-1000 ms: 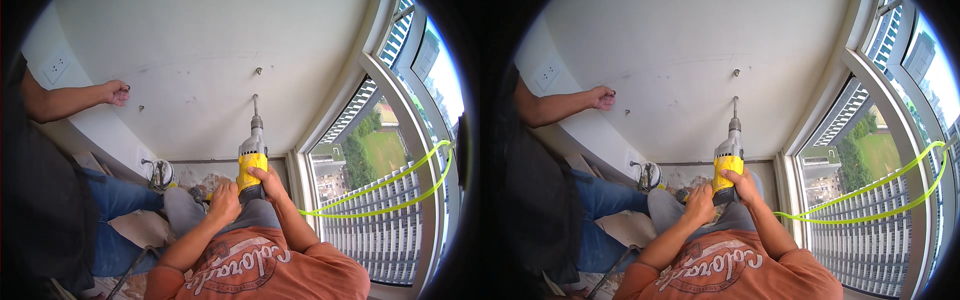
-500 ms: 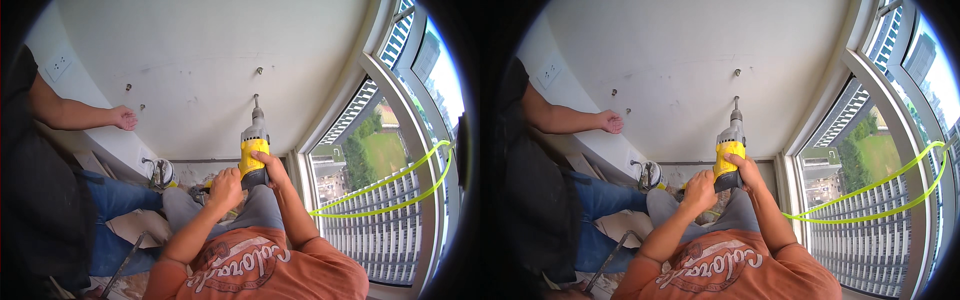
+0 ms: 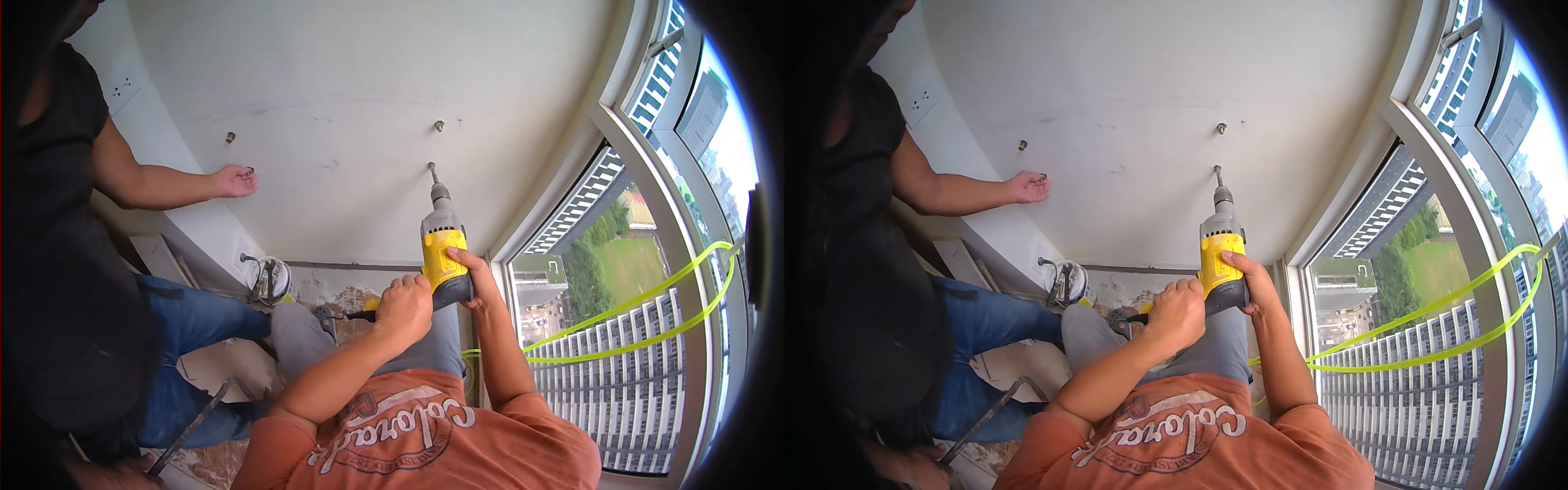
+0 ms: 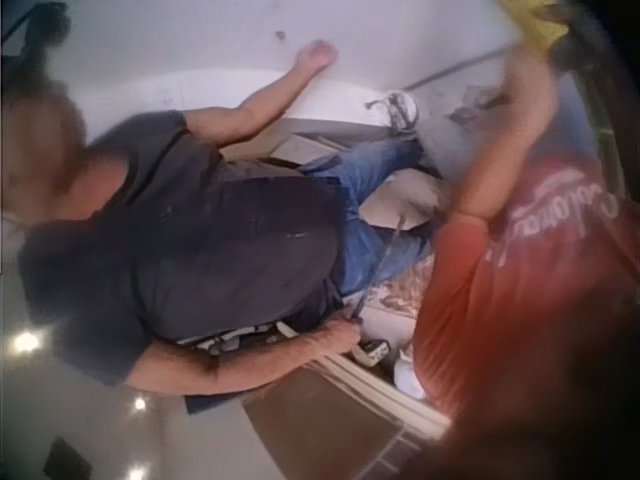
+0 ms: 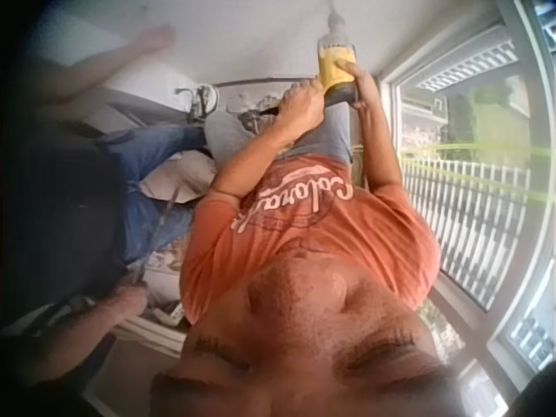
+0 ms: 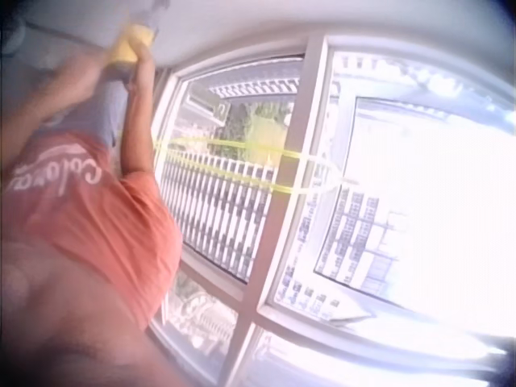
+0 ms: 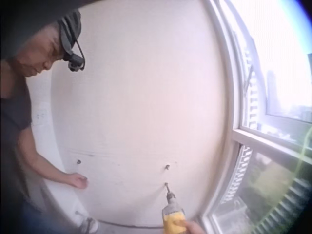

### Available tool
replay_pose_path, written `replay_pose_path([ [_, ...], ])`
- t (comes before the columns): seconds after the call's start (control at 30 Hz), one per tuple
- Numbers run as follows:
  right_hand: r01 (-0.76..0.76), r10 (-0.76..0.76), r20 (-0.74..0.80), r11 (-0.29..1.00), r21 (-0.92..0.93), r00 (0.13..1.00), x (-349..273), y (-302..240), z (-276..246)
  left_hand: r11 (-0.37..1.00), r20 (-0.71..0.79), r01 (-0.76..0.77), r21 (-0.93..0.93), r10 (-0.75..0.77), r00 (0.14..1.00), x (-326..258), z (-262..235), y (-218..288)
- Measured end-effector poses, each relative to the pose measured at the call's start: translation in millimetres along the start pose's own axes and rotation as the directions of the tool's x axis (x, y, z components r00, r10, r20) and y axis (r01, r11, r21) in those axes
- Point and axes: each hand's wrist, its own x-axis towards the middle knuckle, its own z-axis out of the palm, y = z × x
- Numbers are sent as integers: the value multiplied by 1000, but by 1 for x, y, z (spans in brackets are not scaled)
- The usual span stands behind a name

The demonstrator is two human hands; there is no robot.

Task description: The person drills holes into the ceiling using a yellow power drill, then inserts and tightens metal fixtures with a wrench. A second person assists by handing over tools and fixtures. The task involves repeated drilling and fastening of ceiling hardware.

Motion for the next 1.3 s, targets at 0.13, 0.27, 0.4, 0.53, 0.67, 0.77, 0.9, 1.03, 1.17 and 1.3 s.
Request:
replay_pose_path([
  [0.13, 9, -9, -5, 994, -108, 1000, 4, 21, -11, 996, -1, -4, -87, 4, 1000, -13, 38, -22],
  [0.27, 53, -59, -39, 990, -132, 998, 21, 48, 4, 997, -65, -40, -71, 35, 997, -21, 39, -58],
  [0.4, 65, -70, -82, 996, -60, 994, 22, 42, 27, 997, -63, -65, -47, 62, 996, -15, 17, -69],
  [0.53, 48, -47, -31, 999, 19, 998, 19, 30, 35, 996, -72, -91, 20, 92, 993, -9, -16, -58],
  [0.67, 78, -83, 22, 982, 171, 996, 10, 15, 45, 991, -47, -113, 76, 117, 992, 2, -54, -38],
  [0.77, 63, -68, 26, 983, 171, 997, 1, 4, 33, 988, -13, -114, 102, 116, 993, 8, -53, -16],
  [0.9, 43, -46, 19, 993, 112, 999, -7, 8, 12, 995, -57, -79, 64, 83, 995, -4, -16, -4],
  [1.03, 57, -57, 8, 997, -46, 998, -14, 41, -2, 998, -40, -39, -55, 37, 999, -36, 18, -21],
  [1.17, 82, -84, -11, 990, -117, 996, -17, 57, 6, 996, -90, -68, -52, 63, 994, -51, 31, -40],
  [1.3, 94, -103, -67, 987, -129, 992, -17, 63, 9, 994, -122, -99, -55, 92, 988, -57, 40, -48],
])
